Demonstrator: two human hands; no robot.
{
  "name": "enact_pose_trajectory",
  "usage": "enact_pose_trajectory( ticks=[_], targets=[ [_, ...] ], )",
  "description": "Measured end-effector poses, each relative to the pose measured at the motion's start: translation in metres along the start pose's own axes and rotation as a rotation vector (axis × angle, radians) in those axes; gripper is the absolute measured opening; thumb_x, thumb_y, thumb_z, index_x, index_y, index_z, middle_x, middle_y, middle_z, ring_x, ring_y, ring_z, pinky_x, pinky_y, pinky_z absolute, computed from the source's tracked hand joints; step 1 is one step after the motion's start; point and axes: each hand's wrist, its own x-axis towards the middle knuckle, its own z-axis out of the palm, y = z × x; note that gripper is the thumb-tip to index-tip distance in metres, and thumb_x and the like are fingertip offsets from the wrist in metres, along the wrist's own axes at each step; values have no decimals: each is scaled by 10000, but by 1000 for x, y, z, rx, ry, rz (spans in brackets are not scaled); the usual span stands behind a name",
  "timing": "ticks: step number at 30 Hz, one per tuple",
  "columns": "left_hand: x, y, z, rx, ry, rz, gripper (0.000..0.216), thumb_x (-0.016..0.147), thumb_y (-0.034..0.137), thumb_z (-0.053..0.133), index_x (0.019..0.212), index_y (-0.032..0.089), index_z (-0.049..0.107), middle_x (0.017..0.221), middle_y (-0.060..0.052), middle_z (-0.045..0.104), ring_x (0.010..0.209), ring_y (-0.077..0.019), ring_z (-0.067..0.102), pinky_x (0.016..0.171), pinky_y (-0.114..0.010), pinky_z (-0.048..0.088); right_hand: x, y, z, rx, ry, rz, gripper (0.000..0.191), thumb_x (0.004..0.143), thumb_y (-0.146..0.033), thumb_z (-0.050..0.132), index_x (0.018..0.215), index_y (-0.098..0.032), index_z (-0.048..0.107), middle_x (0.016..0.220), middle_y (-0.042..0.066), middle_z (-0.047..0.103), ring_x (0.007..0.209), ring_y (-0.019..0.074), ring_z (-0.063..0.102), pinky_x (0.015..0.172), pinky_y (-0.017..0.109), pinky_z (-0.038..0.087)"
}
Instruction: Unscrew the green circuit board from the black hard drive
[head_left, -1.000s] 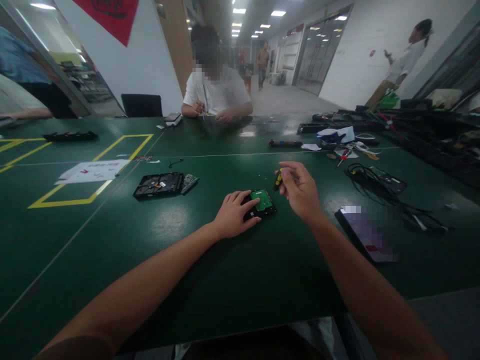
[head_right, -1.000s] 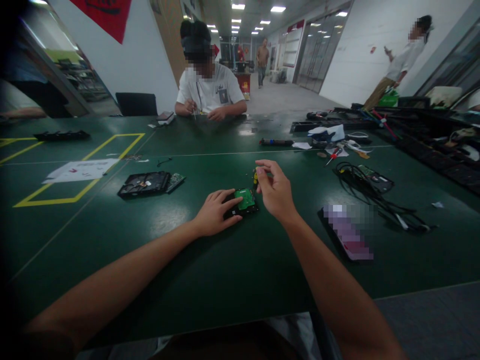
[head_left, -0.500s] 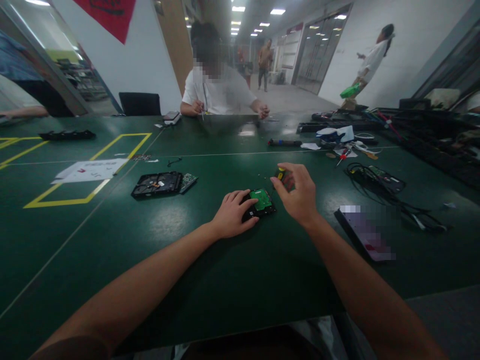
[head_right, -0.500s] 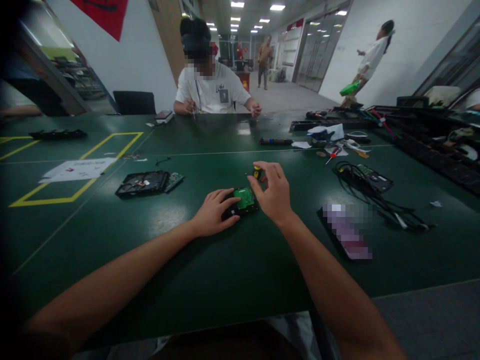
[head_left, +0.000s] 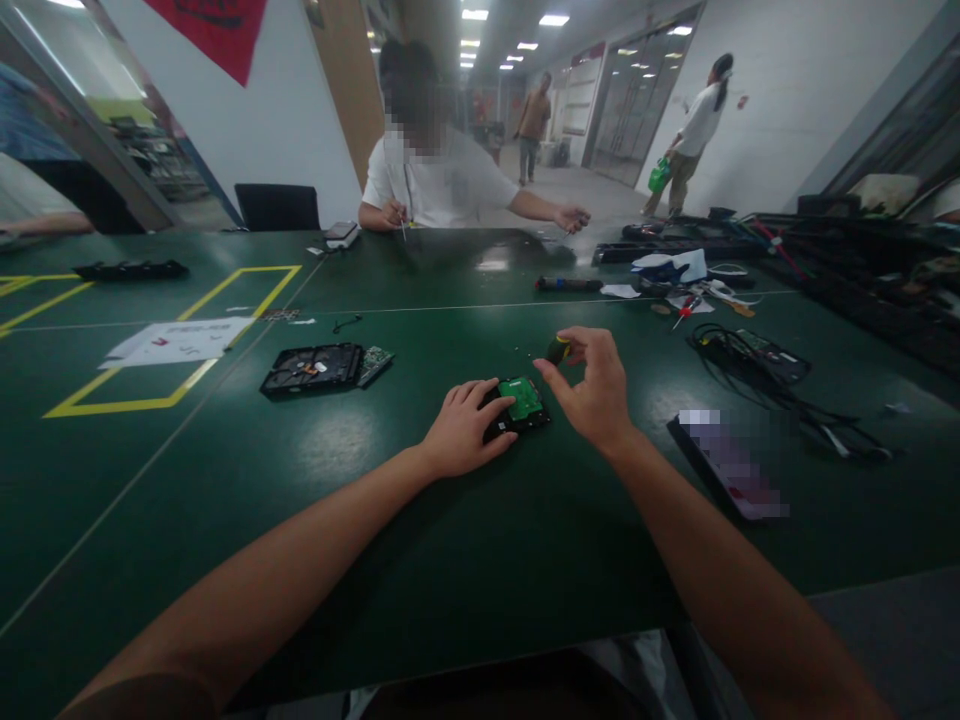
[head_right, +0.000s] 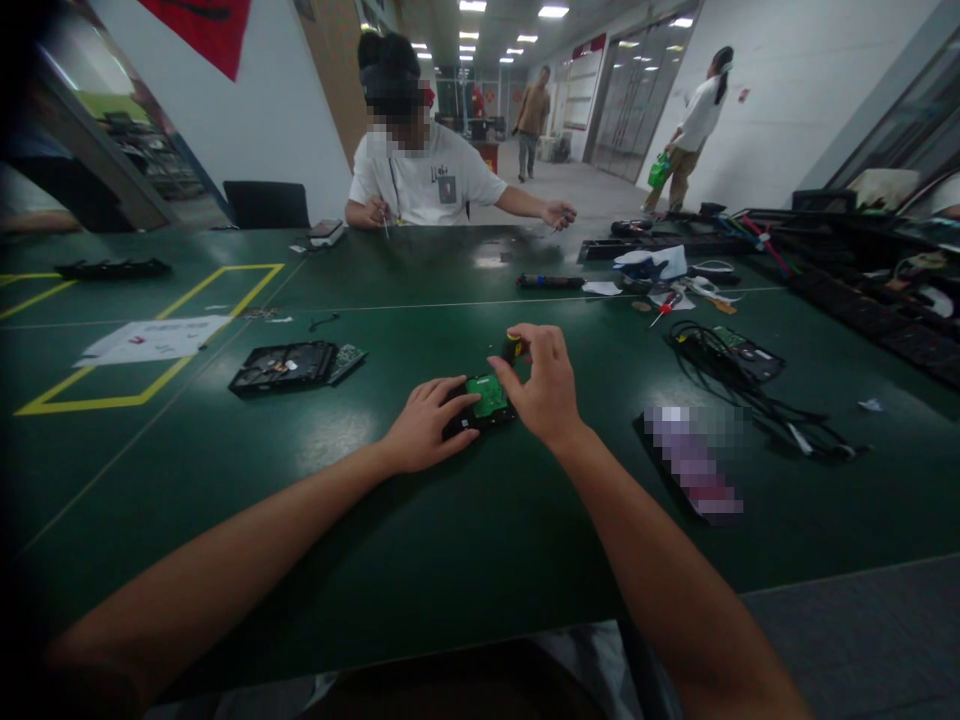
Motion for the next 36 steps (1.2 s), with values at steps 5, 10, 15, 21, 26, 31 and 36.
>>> enact_pose_trajectory(
  ticks=[5, 10, 15, 21, 26, 31, 36],
  targets=[
    [0, -1, 1, 9, -7, -2, 591, 988, 564, 628, 1493, 260, 592, 1607, -151, 462, 1461, -392, 433, 1190, -623, 373, -3, 3, 4, 115, -30, 66, 418, 961, -253, 685, 1355, -282, 547, 1233, 80, 679, 971, 233, 716, 857, 445, 638],
    [0, 0, 0, 2, 0, -2, 583, 989, 560, 626, 1493, 269, 591, 1606, -142, 466, 1463, -387, 431, 1190, -620, 376, -2, -2, 2, 116, -23, 41, 424, 959, -259, 690, 1357, -291, 548, 1265, 87, 663, 1032, 249, 706, 864, 448, 639],
    [1, 1, -1, 4, -17, -7, 588, 993, 561, 618, 1499, 262, 586, 1619, -147, 449, 1472, -392, 420, 1197, -624, 367, -1, 0, 1, 35, -12, 18, 420, 939, -255, 719, 1331, -286, 573, 1223, 83, 651, 986, 245, 685, 810, 443, 638],
    [0, 0, 0, 4, -15, -8, 592, 991, 564, 617, 1502, 267, 581, 1618, -139, 450, 1476, -390, 417, 1202, -615, 364, -5, 5, 4, 93, -73, 60, 509, 977, -224, 628, 1465, -295, 503, 1347, 110, 649, 1085, 273, 704, 908, 495, 645],
    [1, 0, 0, 7, -15, -4, 593, 989, 566, 617, 1496, 260, 587, 1615, -142, 451, 1472, -390, 421, 1201, -614, 364, -5, 5, 4, 105, -93, 53, 525, 985, -194, 591, 1486, -310, 484, 1400, 110, 633, 1148, 287, 699, 973, 534, 633],
    [0, 1, -2, 3, -17, -9, 584, 991, 557, 620, 1495, 264, 588, 1612, -142, 456, 1474, -391, 419, 1200, -620, 362, -6, 7, 3, 104, -78, 53, 517, 983, -180, 579, 1478, -301, 488, 1403, 121, 604, 1143, 280, 695, 975, 526, 638],
    [1, 1, -2, -2, -17, -12, 584, 983, 552, 632, 1493, 269, 592, 1604, -142, 467, 1462, -393, 431, 1185, -621, 374, -7, 9, 5, 166, -84, 80, 502, 995, -167, 530, 1480, -286, 475, 1391, 126, 611, 1106, 258, 725, 978, 512, 633]
  ],
)
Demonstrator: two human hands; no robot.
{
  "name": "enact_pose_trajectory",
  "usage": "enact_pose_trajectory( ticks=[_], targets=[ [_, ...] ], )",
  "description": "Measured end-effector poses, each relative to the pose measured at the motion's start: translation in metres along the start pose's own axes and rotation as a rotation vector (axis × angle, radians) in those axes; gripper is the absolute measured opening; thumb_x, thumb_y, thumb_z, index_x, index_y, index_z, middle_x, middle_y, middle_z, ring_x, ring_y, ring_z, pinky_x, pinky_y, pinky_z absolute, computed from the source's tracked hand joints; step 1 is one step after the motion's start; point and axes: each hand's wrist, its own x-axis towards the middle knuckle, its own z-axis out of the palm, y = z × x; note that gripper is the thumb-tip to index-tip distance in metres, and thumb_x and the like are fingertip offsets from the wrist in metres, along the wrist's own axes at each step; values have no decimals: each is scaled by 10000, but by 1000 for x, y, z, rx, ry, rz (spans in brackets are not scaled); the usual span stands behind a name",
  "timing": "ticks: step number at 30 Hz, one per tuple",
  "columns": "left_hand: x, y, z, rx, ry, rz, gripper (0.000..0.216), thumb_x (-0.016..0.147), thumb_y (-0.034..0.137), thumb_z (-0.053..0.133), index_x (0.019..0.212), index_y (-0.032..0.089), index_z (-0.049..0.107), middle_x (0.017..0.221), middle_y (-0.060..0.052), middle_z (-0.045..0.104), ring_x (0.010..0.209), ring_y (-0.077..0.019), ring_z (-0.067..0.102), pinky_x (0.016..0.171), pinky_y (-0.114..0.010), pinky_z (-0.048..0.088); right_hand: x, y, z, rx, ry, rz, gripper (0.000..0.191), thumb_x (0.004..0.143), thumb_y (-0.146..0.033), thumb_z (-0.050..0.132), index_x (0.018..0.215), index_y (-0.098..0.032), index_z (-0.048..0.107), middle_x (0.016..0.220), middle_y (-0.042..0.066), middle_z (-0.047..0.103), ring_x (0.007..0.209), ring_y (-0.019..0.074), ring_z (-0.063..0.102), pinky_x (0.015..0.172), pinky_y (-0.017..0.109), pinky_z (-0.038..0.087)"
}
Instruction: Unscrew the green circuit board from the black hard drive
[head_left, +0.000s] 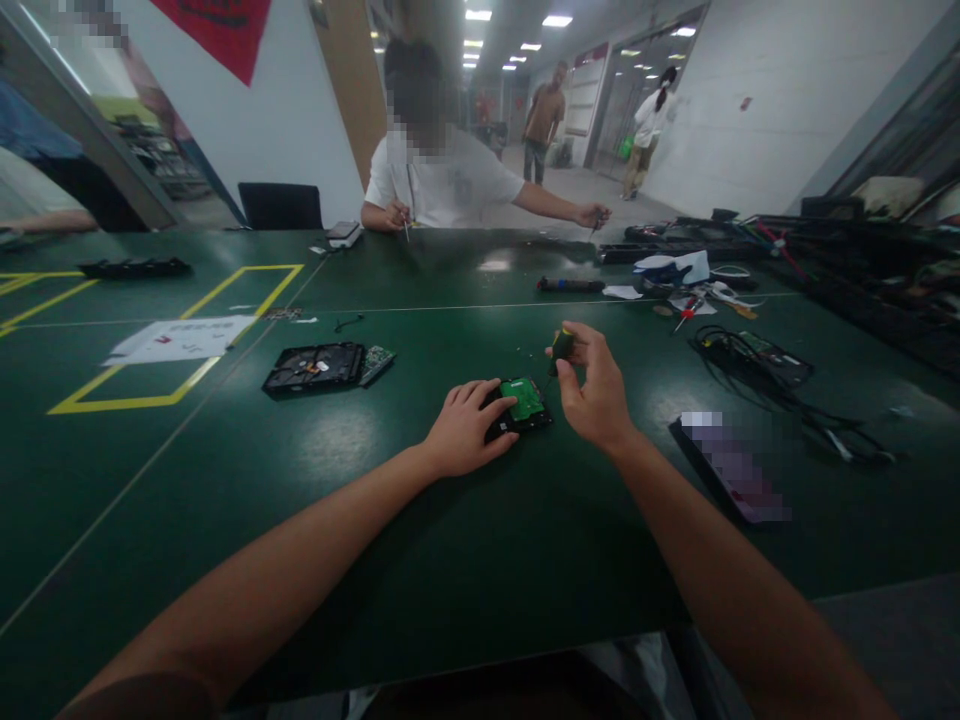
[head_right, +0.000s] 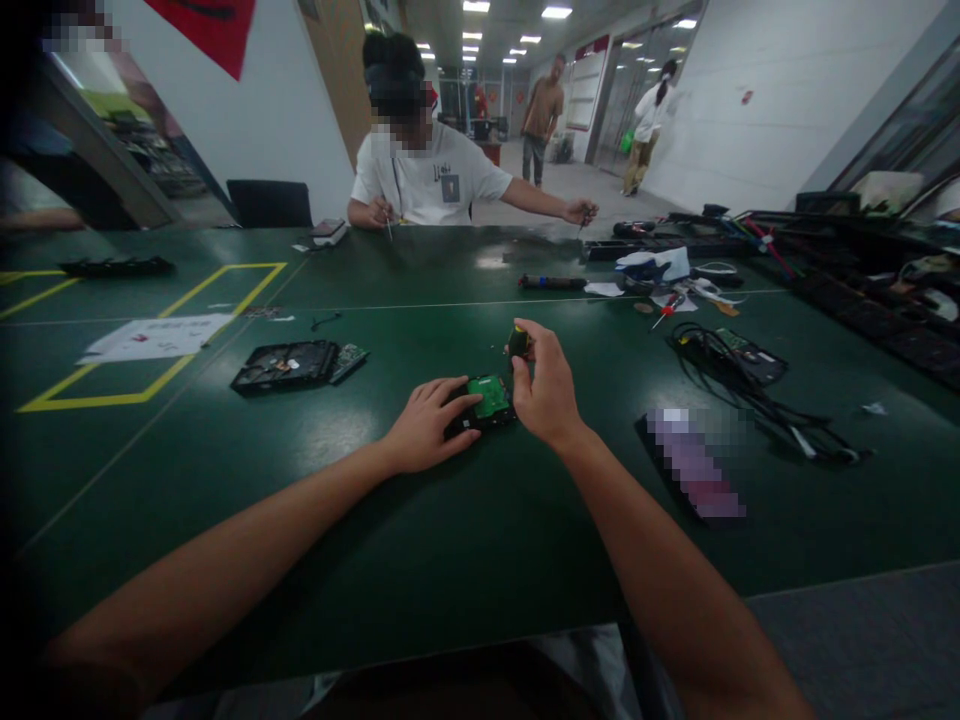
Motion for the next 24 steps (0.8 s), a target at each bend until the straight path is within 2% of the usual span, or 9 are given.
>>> enact_pose_trajectory(
  ticks=[3, 8, 12, 17, 24],
  targets=[
    [0, 0, 0, 5, -1, 1, 582, 984, 547, 632, 1489, 260, 595, 1605, -149, 464, 1461, -393, 432, 1184, -617, 372, 1, -3, 0, -3, -3, -5, 510, 993, -194, 559, 1486, -294, 474, 1369, 114, 629, 1094, 258, 724, 982, 514, 628],
    [0, 0, 0, 3, 4, 5, 583, 983, 549, 634, 1492, 269, 590, 1613, -145, 457, 1464, -388, 429, 1187, -614, 370, 3, -6, -2, -69, 20, -44, 488, 952, -250, 681, 1417, -330, 553, 1299, 87, 639, 1077, 274, 687, 897, 497, 649],
    [-1, 0, -1, -1, 2, 7, 580, 990, 547, 621, 1492, 257, 591, 1611, -156, 457, 1464, -394, 429, 1184, -618, 370, 2, -3, -2, -56, 21, -41, 481, 962, -229, 663, 1422, -314, 553, 1291, 88, 657, 1027, 256, 706, 905, 496, 648],
    [-1, -1, 1, -21, 13, 4, 577, 977, 538, 641, 1491, 280, 590, 1608, -139, 466, 1464, -396, 426, 1183, -623, 367, 0, -2, -1, -12, -42, -28, 526, 1004, -195, 571, 1506, -323, 482, 1372, 91, 670, 1128, 266, 717, 991, 510, 630],
    [0, -1, 1, 9, 9, 9, 586, 986, 554, 625, 1493, 262, 592, 1607, -150, 462, 1464, -391, 429, 1181, -613, 376, 2, -8, -4, -121, 7, -67, 495, 968, -239, 670, 1442, -314, 549, 1270, 92, 647, 1031, 253, 684, 897, 481, 646]
  ],
)
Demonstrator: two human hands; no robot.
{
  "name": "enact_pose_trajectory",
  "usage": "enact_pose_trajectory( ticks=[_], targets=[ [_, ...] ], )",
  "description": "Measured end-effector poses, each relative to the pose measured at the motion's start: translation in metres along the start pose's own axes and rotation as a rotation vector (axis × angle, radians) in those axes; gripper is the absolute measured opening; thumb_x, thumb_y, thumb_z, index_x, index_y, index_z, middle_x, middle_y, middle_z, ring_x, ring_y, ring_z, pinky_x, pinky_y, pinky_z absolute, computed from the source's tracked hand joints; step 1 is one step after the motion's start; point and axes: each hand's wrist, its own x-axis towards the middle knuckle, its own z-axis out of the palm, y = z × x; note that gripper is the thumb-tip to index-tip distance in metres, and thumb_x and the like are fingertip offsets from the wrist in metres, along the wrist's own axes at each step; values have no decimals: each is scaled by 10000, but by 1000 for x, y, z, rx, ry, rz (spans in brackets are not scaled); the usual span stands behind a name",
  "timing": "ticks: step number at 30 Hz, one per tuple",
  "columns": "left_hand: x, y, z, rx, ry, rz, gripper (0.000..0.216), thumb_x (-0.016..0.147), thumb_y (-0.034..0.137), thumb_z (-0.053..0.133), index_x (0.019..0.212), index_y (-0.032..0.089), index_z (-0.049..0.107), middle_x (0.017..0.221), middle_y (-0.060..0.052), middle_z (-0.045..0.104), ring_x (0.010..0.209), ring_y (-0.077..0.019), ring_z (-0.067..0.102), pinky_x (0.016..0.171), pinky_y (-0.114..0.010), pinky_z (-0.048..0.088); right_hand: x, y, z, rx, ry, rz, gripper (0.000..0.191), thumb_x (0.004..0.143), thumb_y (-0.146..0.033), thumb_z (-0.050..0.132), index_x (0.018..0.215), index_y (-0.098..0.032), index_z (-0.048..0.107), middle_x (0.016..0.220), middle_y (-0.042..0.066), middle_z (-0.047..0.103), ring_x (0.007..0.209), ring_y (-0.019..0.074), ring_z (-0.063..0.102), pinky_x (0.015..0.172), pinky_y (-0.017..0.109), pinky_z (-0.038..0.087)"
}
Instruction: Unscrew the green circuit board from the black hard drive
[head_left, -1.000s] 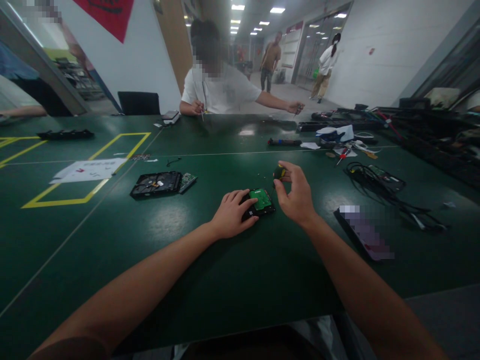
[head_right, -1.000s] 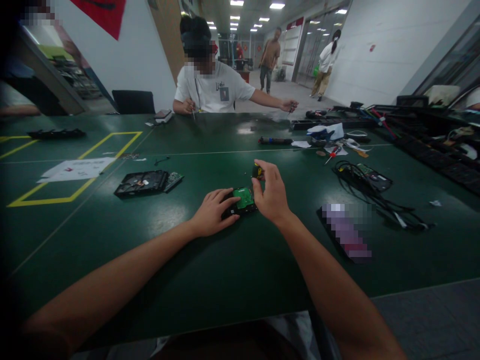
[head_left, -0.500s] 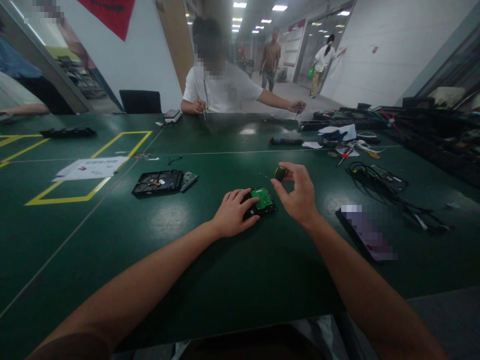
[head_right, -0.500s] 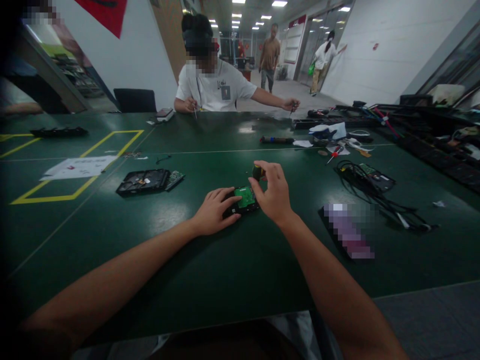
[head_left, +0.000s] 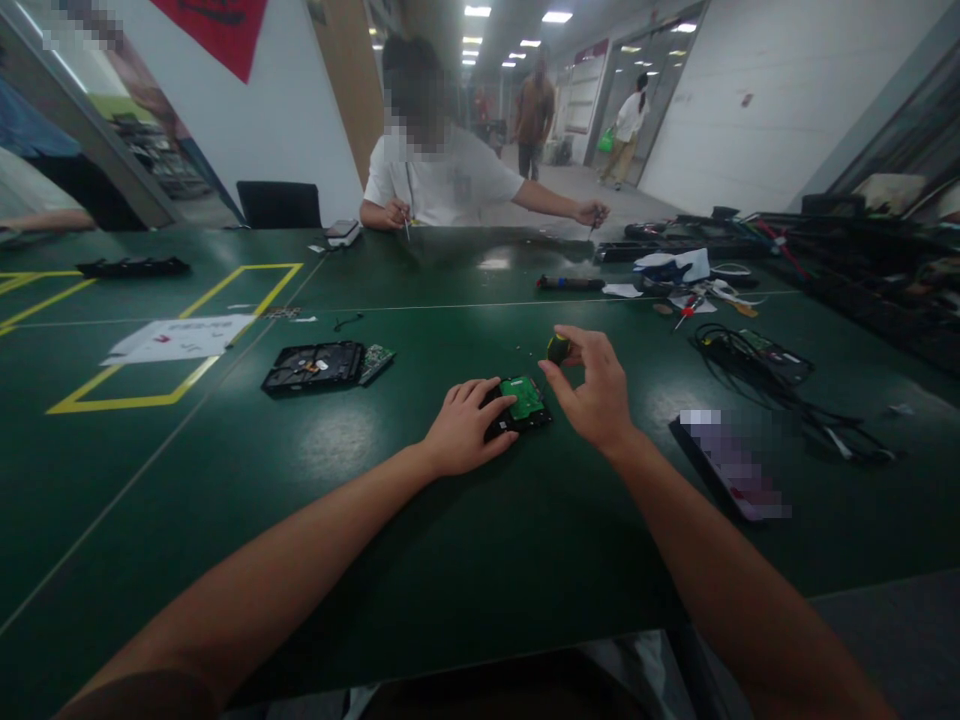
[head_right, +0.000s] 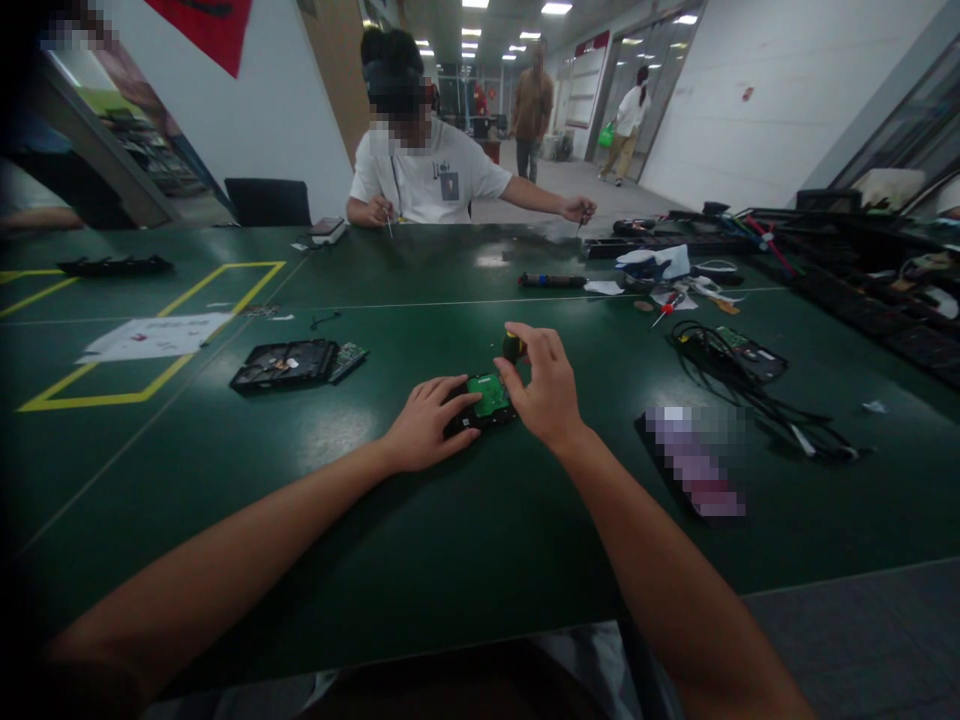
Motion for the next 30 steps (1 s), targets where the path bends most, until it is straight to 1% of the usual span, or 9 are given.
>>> enact_pose_trajectory(
  ticks=[2, 7, 10, 13, 16, 20, 24, 27, 30],
  targets=[
    [0, 0, 0, -5, -2, -4, 589, 983, 555, 629, 1495, 266, 590, 1606, -148, 464, 1461, -393, 432, 1180, -618, 376, 1, -1, -1, -13, -1, -6, 494, 965, -235, 664, 1440, -311, 555, 1259, 95, 643, 1044, 257, 675, 910, 485, 642],
    [0, -1, 0, -26, -6, -5, 589, 981, 562, 631, 1494, 276, 591, 1607, -141, 466, 1466, -393, 429, 1192, -624, 365, 0, -1, 1, -2, 1, 18, 529, 983, -209, 596, 1495, -309, 509, 1338, 99, 677, 1070, 271, 711, 996, 533, 616],
    [0, -1, 0, -24, -5, -9, 591, 981, 558, 632, 1503, 287, 584, 1612, -134, 462, 1466, -396, 429, 1187, -627, 369, 0, -2, 1, -11, 14, 20, 511, 986, -237, 623, 1481, -310, 516, 1304, 95, 693, 1036, 272, 720, 955, 530, 628],
    [0, -1, 0, -19, -2, -9, 595, 979, 554, 638, 1505, 282, 582, 1614, -138, 460, 1465, -398, 428, 1185, -627, 370, 1, -3, 0, -40, 38, -5, 463, 967, -266, 688, 1410, -307, 559, 1256, 94, 673, 1011, 266, 703, 876, 496, 642],
    [0, 0, 0, -6, -10, -9, 601, 983, 560, 631, 1512, 282, 575, 1621, -140, 453, 1466, -400, 424, 1185, -634, 366, 2, -4, -1, -57, 65, -5, 431, 944, -278, 735, 1345, -300, 579, 1193, 84, 643, 970, 251, 681, 834, 474, 637],
    [0, 1, -1, 2, -12, -9, 594, 992, 565, 614, 1508, 272, 577, 1621, -145, 453, 1470, -393, 422, 1190, -627, 363, 2, -4, -1, -53, 81, 15, 423, 921, -280, 764, 1303, -299, 583, 1193, 82, 613, 960, 246, 662, 821, 466, 633],
    [-1, 0, 0, -8, -13, -8, 598, 987, 561, 623, 1508, 270, 577, 1623, -147, 452, 1478, -397, 414, 1194, -631, 358, 0, -2, 1, -53, 98, 52, 431, 915, -293, 766, 1296, -283, 564, 1221, 88, 626, 944, 244, 669, 835, 479, 632],
    [-1, 1, -1, -8, -12, -8, 596, 986, 563, 624, 1503, 269, 583, 1623, -147, 452, 1475, -400, 418, 1193, -633, 358, -2, -1, 2, -47, 94, 70, 442, 929, -292, 743, 1328, -273, 553, 1241, 99, 646, 950, 251, 686, 857, 489, 634],
    [0, 2, -2, 0, -10, -7, 585, 991, 559, 618, 1494, 261, 592, 1617, -149, 459, 1467, -398, 427, 1189, -628, 365, -2, 0, 4, -3, 64, 54, 488, 957, -262, 690, 1412, -278, 515, 1322, 115, 646, 1015, 267, 709, 893, 498, 639]
  ],
)
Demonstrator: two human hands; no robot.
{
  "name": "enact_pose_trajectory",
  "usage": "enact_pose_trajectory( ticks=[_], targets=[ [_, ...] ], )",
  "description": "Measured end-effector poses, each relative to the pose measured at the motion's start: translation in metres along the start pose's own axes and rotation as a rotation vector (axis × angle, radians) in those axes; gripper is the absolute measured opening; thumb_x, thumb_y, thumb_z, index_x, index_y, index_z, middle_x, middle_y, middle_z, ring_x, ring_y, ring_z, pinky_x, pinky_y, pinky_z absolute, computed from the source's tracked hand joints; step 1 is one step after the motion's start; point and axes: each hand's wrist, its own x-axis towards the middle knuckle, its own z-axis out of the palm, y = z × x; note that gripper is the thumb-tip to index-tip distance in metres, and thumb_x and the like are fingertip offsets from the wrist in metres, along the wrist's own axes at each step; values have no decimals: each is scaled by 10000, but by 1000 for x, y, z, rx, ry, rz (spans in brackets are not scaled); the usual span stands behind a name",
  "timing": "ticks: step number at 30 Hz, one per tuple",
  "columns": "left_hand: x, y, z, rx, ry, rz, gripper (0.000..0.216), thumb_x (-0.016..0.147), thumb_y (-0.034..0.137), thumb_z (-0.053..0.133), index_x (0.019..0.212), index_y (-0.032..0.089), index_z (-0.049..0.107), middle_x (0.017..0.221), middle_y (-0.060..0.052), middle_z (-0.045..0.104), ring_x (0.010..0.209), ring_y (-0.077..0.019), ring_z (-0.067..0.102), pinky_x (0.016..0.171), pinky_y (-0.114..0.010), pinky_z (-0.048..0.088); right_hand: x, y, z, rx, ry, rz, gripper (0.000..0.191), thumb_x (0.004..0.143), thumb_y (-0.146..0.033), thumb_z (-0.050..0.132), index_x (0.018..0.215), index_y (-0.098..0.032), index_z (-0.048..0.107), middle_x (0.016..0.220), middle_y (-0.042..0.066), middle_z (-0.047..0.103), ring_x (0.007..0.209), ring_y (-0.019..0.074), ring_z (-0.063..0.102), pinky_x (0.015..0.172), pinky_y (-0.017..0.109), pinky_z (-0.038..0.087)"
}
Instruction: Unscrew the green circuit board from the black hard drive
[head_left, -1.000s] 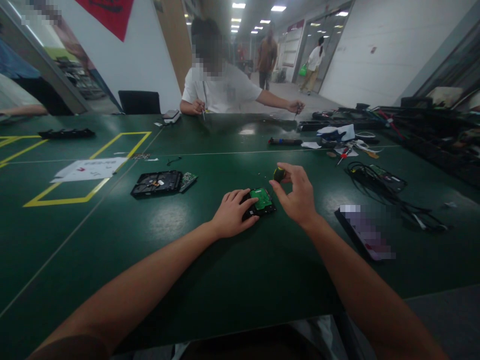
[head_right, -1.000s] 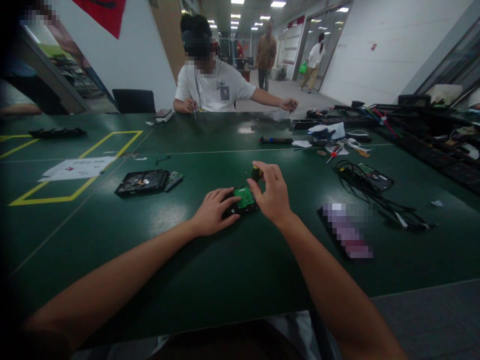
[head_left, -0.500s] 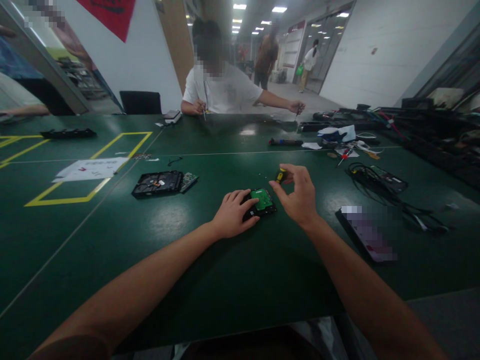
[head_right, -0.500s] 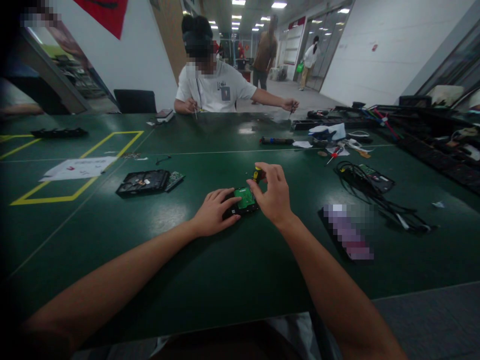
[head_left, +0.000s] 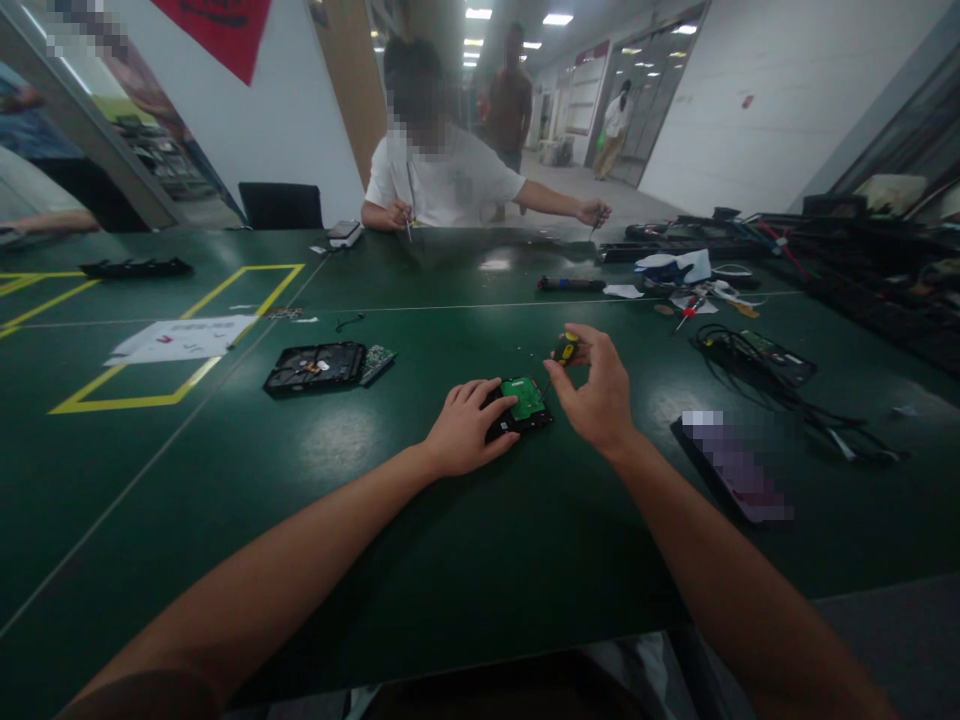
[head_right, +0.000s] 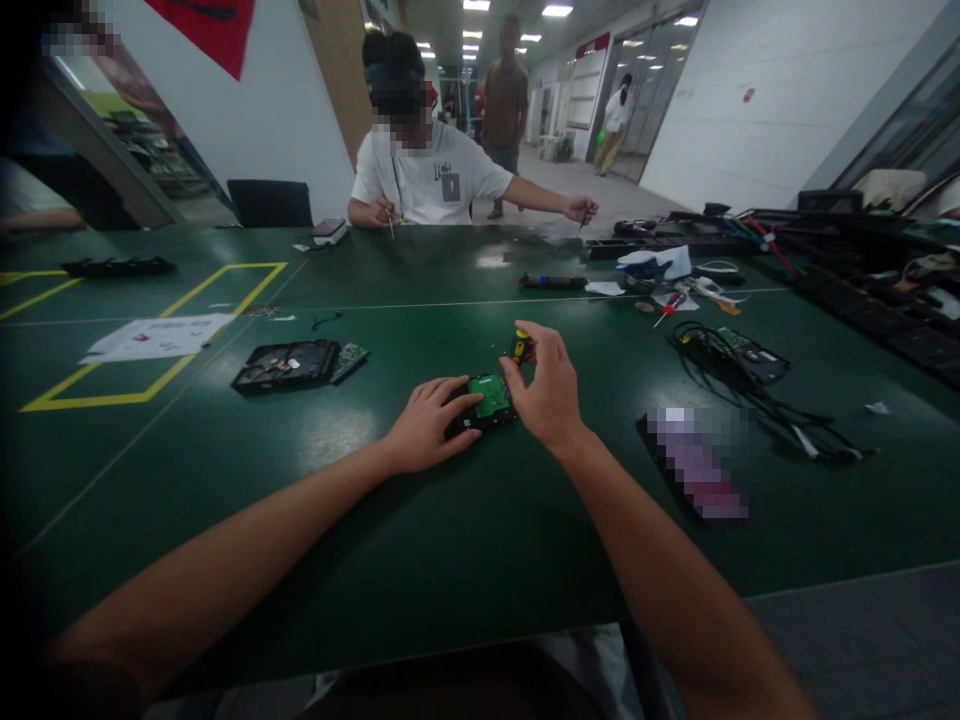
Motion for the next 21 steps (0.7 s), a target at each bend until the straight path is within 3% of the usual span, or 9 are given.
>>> enact_pose_trajectory(
  ticks=[6, 9, 13, 21],
  targets=[
    [1, 0, 0, -8, -2, 3, 594, 981, 550, 635, 1493, 253, 594, 1607, -155, 467, 1460, -401, 434, 1184, -620, 373, 1, -1, -1, 66, -62, -49, 493, 980, -186, 592, 1453, -296, 502, 1362, 113, 639, 1128, 281, 700, 974, 517, 616],
    [1, 0, 0, -11, 2, 3, 593, 981, 548, 635, 1498, 260, 592, 1611, -152, 463, 1464, -403, 431, 1186, -624, 368, 3, -6, -3, 30, -26, -96, 425, 973, -209, 631, 1385, -287, 561, 1278, 114, 632, 1164, 293, 654, 925, 494, 622],
    [0, 0, 1, -12, 5, 5, 586, 988, 547, 629, 1493, 251, 596, 1608, -159, 464, 1467, -402, 427, 1189, -620, 367, 4, -7, -5, -16, 19, -87, 331, 954, -270, 715, 1269, -285, 616, 1169, 87, 646, 1066, 277, 662, 867, 477, 621],
    [0, -2, 2, -17, 9, 4, 600, 985, 559, 633, 1506, 267, 584, 1616, -145, 459, 1464, -399, 428, 1188, -624, 367, 1, -4, -3, 117, -84, -79, 457, 1018, -188, 567, 1457, -307, 527, 1350, 98, 651, 1170, 271, 687, 982, 500, 613]
  ],
)
